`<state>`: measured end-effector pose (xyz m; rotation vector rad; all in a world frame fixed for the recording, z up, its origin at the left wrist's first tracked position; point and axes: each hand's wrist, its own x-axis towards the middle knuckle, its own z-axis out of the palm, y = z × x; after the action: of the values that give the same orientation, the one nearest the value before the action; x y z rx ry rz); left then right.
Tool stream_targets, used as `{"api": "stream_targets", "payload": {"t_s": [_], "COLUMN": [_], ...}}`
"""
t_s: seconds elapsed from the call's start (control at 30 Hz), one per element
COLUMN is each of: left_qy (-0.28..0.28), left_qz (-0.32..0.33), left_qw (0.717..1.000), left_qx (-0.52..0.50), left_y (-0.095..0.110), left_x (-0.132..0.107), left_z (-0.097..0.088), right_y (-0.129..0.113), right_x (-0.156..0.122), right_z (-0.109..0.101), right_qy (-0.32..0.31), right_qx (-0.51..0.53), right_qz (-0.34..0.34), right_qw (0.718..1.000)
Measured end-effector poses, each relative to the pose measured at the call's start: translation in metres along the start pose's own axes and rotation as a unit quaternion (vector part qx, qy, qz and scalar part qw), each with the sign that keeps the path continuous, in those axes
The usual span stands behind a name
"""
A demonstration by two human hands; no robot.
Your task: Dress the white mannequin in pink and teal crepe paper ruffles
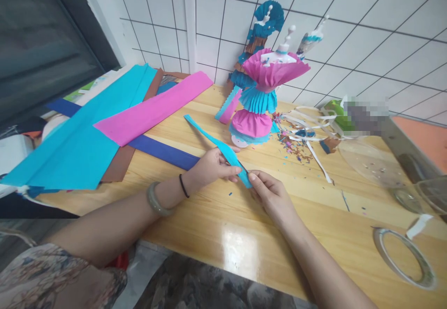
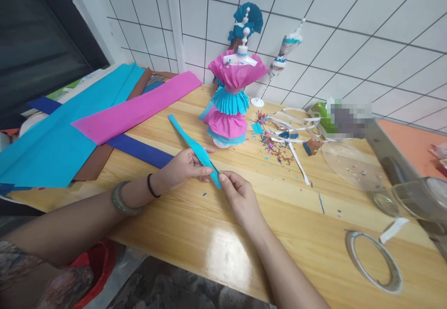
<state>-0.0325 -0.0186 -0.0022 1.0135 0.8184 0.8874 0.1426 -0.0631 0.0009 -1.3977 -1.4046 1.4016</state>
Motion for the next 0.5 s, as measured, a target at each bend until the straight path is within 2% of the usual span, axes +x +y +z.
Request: {"api": "stream_targets", "payload": {"t_s": [0.3,0.5], "left_qy": [0.000,-0.006], "left_qz": [0.000,-0.002], "left_qw": [1.000,1.000], "left_qx": [0.006,-0.001], "left_y": [0.0009,0.0008], "left_x": [-0.0006,-0.0006], "left_z": [0.0004,-0.0003], "right_y": [-0.0043,-0.0065], "right_x": [-0.0017,-0.0025], "right_z": [-0.0008,-0.0009], "right_qy": [0.017,-0.003], "right_qx": [0.006,0.011], "right_qz": [0.008,0.013], "right_qw": [1.000,1.000]}}
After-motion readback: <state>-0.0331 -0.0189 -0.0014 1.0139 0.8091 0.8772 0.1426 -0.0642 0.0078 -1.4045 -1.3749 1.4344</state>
